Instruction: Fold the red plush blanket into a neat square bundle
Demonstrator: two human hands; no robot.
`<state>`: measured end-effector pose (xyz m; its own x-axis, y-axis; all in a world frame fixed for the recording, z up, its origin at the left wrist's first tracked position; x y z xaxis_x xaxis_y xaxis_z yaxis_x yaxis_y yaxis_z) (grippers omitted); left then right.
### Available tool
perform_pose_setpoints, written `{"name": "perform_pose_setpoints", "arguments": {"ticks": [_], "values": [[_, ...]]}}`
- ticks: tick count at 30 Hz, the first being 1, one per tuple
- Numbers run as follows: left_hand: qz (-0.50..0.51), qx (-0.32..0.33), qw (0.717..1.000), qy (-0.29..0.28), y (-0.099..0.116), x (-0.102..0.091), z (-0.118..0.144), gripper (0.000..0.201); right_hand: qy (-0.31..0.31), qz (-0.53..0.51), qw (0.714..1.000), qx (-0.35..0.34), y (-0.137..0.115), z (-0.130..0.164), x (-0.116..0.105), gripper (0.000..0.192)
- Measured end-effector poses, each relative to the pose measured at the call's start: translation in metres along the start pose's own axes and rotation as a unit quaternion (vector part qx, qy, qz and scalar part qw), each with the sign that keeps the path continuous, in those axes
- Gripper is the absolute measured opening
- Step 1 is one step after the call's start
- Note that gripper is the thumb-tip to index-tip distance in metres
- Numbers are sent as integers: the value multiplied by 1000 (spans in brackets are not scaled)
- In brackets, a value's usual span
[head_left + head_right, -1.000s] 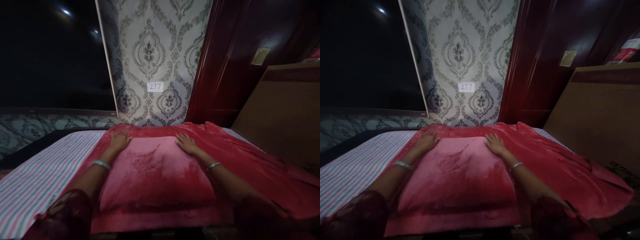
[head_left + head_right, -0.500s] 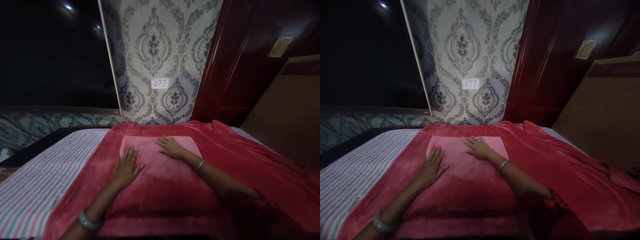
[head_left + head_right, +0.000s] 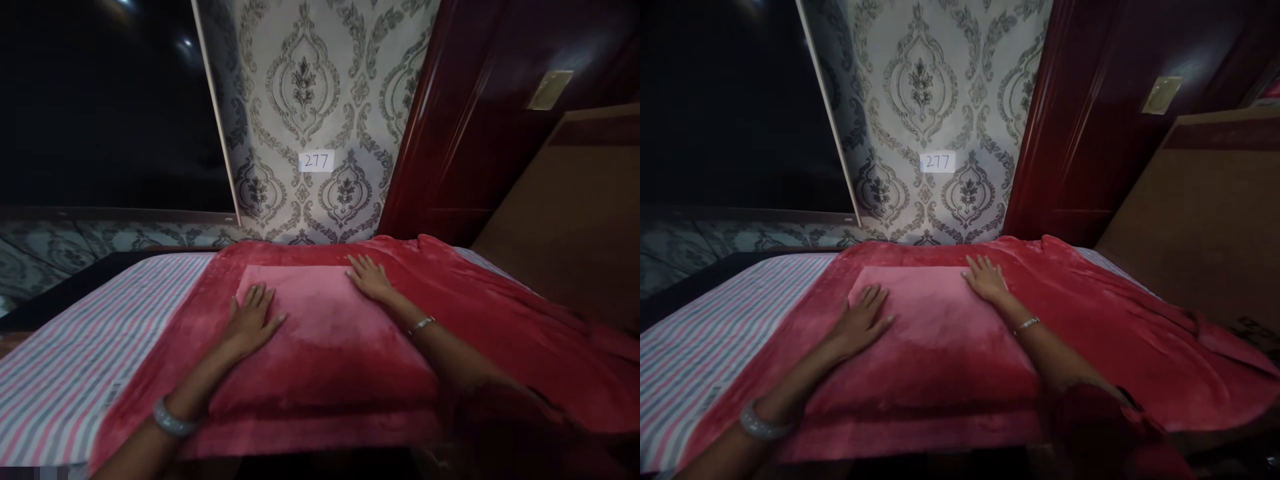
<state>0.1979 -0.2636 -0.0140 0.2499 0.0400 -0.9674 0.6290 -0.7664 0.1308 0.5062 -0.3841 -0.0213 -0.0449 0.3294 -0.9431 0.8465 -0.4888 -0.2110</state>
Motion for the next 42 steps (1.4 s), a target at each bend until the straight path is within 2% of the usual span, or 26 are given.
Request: {"name": "perform_pose_setpoints", "arguments": {"ticks": [2,4,6,9,11,14,17,19,21,23,24,27,29,32,36,39,42], "values": [[2,58,998,27,12,-11,-10,79,13,1,998,-67,-21,20,-10,64],[15,137,989,45,26,-16,-25,75,1,0,990,-138,-43,46,-15,65],[21,200,979,40,36,-11,-41,70,-33,0,984,-175,-59,72,-15,66],[13,234,972,2,31,6,-62,65,-54,-3,982,-180,-66,97,-7,66],[5,212,977,-12,15,16,-72,64,-42,-8,984,-174,-63,104,0,64],[-9,137,990,-9,-20,21,-85,65,-22,-13,985,-172,-59,105,8,63],[-24,49,998,-21,-55,14,-96,64,-21,-20,985,-171,-57,101,9,63],[-45,-12,999,-21,-68,3,-99,66,-30,-22,985,-169,-57,100,6,63],[-75,-49,996,20,-67,-11,-93,69,-47,-27,985,-167,-58,103,1,63],[-82,-24,994,67,-51,-21,-74,71,-58,-37,984,-163,-60,110,-6,64],[-73,14,994,81,-38,-23,-60,70,-56,-43,984,-166,-60,115,-9,65],[-13,190,980,56,-3,-14,-9,71,-31,-46,982,-182,-52,133,-13,68],[2,226,973,48,5,0,20,70,-16,-33,984,-172,-34,143,-11,69],[1,196,979,64,-3,18,39,71,10,-13,994,-104,9,151,-1,68],[-7,168,982,81,-11,24,37,73,36,-36,998,-22,56,157,14,65],[-11,139,987,79,-13,20,35,73,51,-71,996,-30,63,160,19,65],[-11,66,996,52,-28,15,37,73,52,-90,994,-33,62,159,22,64]]}}
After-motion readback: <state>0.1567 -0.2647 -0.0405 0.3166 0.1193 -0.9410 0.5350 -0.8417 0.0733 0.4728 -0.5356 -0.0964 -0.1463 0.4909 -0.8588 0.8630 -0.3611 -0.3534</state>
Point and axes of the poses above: each hand's wrist, its own z-axis away from the middle knuckle, its own x-axis out of the palm, y = z × x, the point moved 2 cm from there along -z, towards the middle knuckle, and after that the axes turned 11 degrees about y, right-handed, at the moved point
